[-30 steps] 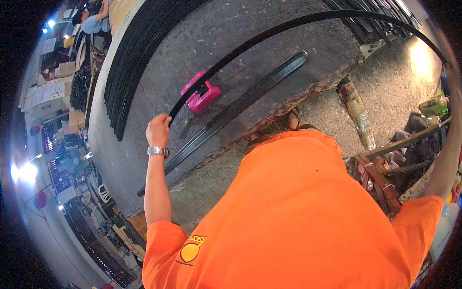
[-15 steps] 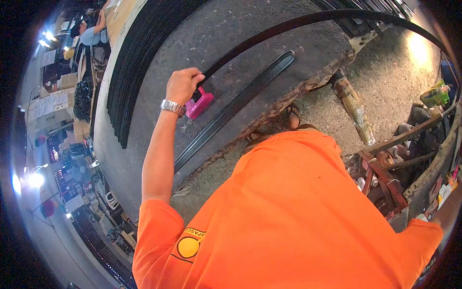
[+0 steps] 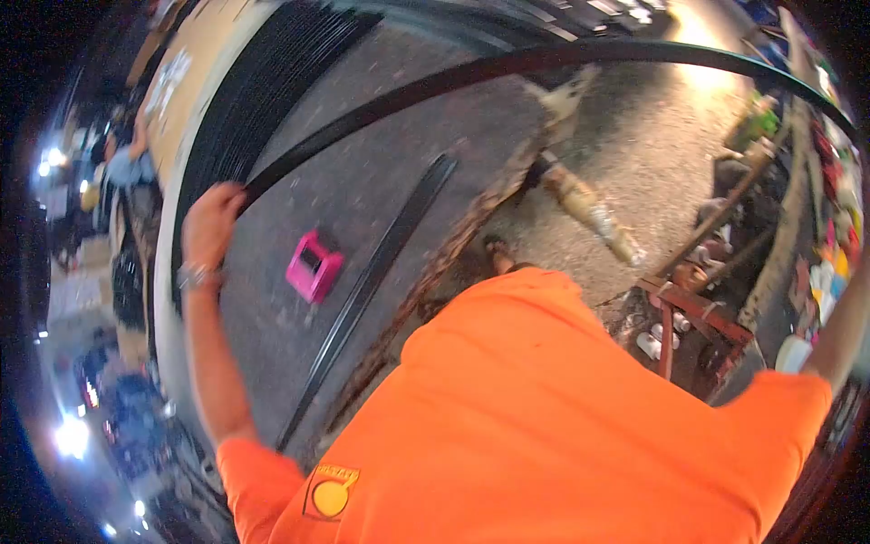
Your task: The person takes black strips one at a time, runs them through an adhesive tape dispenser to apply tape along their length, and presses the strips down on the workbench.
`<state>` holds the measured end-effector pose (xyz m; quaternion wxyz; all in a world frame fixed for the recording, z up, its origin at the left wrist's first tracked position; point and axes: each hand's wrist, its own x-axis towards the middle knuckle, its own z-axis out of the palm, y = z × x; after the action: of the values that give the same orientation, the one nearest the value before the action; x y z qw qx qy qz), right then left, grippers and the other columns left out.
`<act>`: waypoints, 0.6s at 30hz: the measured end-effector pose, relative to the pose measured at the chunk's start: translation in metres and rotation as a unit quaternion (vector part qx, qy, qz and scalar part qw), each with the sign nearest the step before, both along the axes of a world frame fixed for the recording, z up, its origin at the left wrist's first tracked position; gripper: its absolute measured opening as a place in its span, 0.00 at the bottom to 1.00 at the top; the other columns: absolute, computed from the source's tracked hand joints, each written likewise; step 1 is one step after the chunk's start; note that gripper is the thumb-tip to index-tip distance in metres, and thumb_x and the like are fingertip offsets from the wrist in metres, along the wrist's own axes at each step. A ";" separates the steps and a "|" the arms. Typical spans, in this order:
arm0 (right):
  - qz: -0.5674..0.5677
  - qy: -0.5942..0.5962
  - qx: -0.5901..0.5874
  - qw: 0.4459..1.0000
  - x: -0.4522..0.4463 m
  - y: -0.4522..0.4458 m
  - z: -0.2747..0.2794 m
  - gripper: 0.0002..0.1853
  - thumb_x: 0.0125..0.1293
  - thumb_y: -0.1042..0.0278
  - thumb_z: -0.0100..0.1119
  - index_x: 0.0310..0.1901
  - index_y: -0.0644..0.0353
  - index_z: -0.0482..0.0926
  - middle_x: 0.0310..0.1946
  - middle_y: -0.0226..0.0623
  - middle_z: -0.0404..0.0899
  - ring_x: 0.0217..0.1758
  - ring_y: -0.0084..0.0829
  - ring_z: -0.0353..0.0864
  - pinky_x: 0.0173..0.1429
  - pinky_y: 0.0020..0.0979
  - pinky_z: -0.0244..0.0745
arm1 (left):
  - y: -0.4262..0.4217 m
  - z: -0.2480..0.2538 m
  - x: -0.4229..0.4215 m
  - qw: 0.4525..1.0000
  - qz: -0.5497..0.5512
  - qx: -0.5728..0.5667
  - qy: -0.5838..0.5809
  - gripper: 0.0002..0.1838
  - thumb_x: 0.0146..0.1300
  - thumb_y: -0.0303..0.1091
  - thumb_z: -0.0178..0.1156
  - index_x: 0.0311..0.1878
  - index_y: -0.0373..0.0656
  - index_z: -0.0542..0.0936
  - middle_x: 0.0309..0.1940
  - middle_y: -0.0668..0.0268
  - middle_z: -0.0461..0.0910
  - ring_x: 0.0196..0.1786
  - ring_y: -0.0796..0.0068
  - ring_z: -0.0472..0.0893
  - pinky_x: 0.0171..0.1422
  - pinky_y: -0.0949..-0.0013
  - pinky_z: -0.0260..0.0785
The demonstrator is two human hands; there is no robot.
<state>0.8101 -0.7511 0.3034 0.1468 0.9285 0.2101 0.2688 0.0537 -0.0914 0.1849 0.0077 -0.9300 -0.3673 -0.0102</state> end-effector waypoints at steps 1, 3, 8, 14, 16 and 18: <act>0.004 0.031 0.004 0.999 0.002 0.014 -0.017 0.14 0.74 0.59 0.56 0.54 0.54 0.84 0.49 0.51 0.86 0.53 0.51 0.84 0.57 0.46 0.78 | 0.023 0.015 -0.022 0.999 -0.035 0.016 0.013 0.09 0.70 0.38 0.62 0.45 0.47 0.87 0.41 0.59 0.85 0.45 0.53 0.85 0.50 0.55 0.76; 0.022 0.087 0.005 0.996 -0.012 0.051 -0.057 0.14 0.76 0.60 0.55 0.56 0.54 0.84 0.51 0.53 0.85 0.56 0.53 0.83 0.60 0.46 0.77 | 0.045 0.051 -0.055 0.998 -0.009 0.033 0.052 0.07 0.66 0.35 0.66 0.44 0.44 0.87 0.38 0.58 0.85 0.45 0.51 0.84 0.50 0.54 0.75; 0.053 0.193 -0.015 0.980 -0.075 0.185 -0.119 0.13 0.73 0.59 0.58 0.53 0.51 0.84 0.51 0.43 0.85 0.59 0.47 0.83 0.62 0.48 0.77 | 0.086 0.113 -0.131 0.979 0.080 0.101 0.159 0.08 0.61 0.34 0.71 0.42 0.44 0.88 0.39 0.59 0.87 0.44 0.53 0.85 0.50 0.52 0.76; 0.083 0.244 -0.025 0.966 -0.115 0.281 -0.148 0.12 0.73 0.62 0.57 0.52 0.49 0.85 0.51 0.38 0.84 0.64 0.42 0.79 0.66 0.45 0.75 | 0.069 0.169 -0.170 0.963 0.157 0.116 0.186 0.06 0.61 0.32 0.71 0.40 0.43 0.88 0.37 0.58 0.86 0.43 0.54 0.85 0.49 0.54 0.75; 0.103 0.251 -0.015 0.962 -0.115 0.301 -0.157 0.12 0.73 0.62 0.57 0.53 0.49 0.85 0.52 0.38 0.84 0.64 0.43 0.79 0.67 0.46 0.74 | 0.069 0.180 -0.185 0.962 0.168 0.113 0.180 0.05 0.60 0.31 0.71 0.39 0.43 0.88 0.36 0.58 0.86 0.44 0.54 0.85 0.50 0.54 0.74; 0.123 0.245 -0.018 0.962 -0.115 0.317 -0.161 0.12 0.72 0.62 0.58 0.53 0.50 0.86 0.52 0.39 0.85 0.64 0.44 0.80 0.67 0.46 0.74 | 0.062 0.188 -0.195 0.964 0.151 0.141 0.165 0.05 0.61 0.31 0.70 0.38 0.43 0.87 0.35 0.58 0.86 0.42 0.55 0.85 0.48 0.54 0.74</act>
<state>0.6949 -0.4339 0.1426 0.0728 0.9302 0.3569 0.0452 -0.1417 -0.0291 0.3729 0.2006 -0.8420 -0.4921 0.0925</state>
